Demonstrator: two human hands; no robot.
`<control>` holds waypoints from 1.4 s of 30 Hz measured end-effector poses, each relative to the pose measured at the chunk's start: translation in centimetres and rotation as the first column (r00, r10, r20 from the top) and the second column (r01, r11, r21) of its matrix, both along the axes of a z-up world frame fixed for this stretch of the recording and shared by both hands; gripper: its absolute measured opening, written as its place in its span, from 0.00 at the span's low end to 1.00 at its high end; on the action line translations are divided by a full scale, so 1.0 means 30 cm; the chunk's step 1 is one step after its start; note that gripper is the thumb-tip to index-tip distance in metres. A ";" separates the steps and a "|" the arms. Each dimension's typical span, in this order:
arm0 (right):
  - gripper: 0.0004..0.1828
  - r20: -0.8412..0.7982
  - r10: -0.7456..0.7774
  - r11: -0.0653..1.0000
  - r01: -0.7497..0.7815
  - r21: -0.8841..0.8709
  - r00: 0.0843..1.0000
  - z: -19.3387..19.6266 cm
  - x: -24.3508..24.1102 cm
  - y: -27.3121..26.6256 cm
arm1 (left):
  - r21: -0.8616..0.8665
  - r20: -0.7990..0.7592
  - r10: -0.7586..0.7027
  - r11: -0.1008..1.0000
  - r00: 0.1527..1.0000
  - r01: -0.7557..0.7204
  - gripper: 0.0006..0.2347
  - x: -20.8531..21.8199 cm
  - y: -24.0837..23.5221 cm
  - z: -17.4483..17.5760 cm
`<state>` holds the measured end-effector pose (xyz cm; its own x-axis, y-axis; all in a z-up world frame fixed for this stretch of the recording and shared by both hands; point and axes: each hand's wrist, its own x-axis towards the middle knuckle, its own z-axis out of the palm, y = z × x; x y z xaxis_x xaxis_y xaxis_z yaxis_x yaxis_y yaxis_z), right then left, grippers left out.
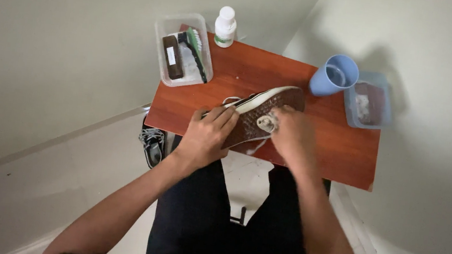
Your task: The person wipes the sole of a sneaker with a cloth, repeatedly rubbing the textured surface. They then use a small rectangular eraser-like tool to rub the same sole area.
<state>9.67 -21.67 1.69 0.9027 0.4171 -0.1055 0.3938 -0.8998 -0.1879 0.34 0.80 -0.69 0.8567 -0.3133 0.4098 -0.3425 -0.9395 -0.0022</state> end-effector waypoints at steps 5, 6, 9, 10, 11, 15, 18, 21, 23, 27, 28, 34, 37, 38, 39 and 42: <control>0.29 -0.012 -0.026 0.982 0.028 0.184 1.000 -0.001 -0.024 -0.071 | 0.010 0.025 -0.015 1.000 1.000 0.015 0.38 0.020 0.006 -0.022; 0.24 -0.129 -0.080 0.898 0.128 0.421 0.988 -0.002 -0.030 -0.121 | 0.016 0.024 -0.015 1.000 1.000 0.015 0.39 0.021 0.006 -0.018; 0.24 -0.094 -0.206 0.747 0.218 0.628 0.974 0.108 -0.044 -0.164 | -0.011 0.020 0.031 0.999 0.999 -0.031 0.37 -0.010 -0.017 0.040; 0.24 -0.087 -0.201 0.747 0.210 0.631 0.976 0.076 -0.013 -0.181 | -0.010 0.027 0.037 0.999 0.999 -0.036 0.37 0.006 -0.011 0.046; 0.27 -0.018 -0.147 0.737 0.121 0.665 0.989 0.037 -0.009 -0.206 | -0.005 0.027 0.039 0.999 0.999 -0.039 0.37 -0.002 -0.012 0.045; 0.25 -0.053 -0.125 0.892 0.136 0.431 0.991 -0.140 -0.011 -0.102 | -0.028 0.041 0.021 0.999 0.999 -0.020 0.36 -0.022 -0.017 0.031; 0.30 0.155 -0.083 0.948 0.030 0.318 0.984 -0.105 -0.043 -0.027 | -0.075 0.043 -0.004 0.997 0.999 0.007 0.35 0.005 -0.006 0.016; 0.32 0.322 0.096 0.954 -0.179 0.240 0.942 -0.104 -0.080 -0.011 | -0.063 0.064 -0.015 0.998 0.998 0.019 0.35 0.008 -0.008 0.023; 0.36 0.313 0.164 0.948 -0.237 0.212 0.936 -0.119 -0.093 -0.027 | -0.041 0.077 0.009 0.999 0.997 -0.006 0.35 0.009 -0.016 0.019; 0.31 0.092 0.349 0.851 -0.356 0.385 0.933 -0.077 -0.147 -0.059 | -0.043 0.043 0.023 0.999 0.999 -0.021 0.37 0.005 -0.020 0.011; 0.31 0.095 0.338 0.854 -0.347 0.387 0.936 -0.046 -0.177 -0.073 | -0.040 0.046 0.011 0.999 0.999 -0.009 0.37 -0.005 -0.023 0.046; 0.45 -0.682 -0.178 0.332 0.696 0.637 0.709 0.059 -0.302 -0.057 | -0.311 -0.099 0.022 0.949 0.995 -0.052 0.32 -0.066 -0.105 0.219; 0.37 -0.741 0.064 -0.300 0.721 0.624 0.668 0.102 -0.311 -0.060 | -0.521 -0.129 -0.063 0.853 0.990 -0.014 0.24 -0.100 -0.199 0.218; 0.36 -0.710 0.117 -0.301 0.707 0.640 0.694 0.110 -0.321 -0.070 | -0.653 -0.176 -0.143 0.757 0.974 -0.007 0.25 -0.109 -0.231 0.225; 0.35 -0.678 0.174 -0.299 0.695 0.654 0.714 0.114 -0.336 -0.082 | -0.767 -0.212 -0.223 0.641 0.951 -0.021 0.26 -0.126 -0.266 0.228; 0.43 -0.476 -0.012 0.427 0.435 0.793 0.879 0.216 -0.386 -0.132 | -0.835 -0.432 -0.400 0.516 0.808 -0.191 0.29 -0.156 -0.334 0.397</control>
<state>-1.92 -25.63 8.17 0.9548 0.2625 -0.1392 -0.0814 -0.2195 -0.9722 -4.35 -9.22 11.21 0.9804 -0.1945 0.0310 -0.0989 -0.3496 0.9317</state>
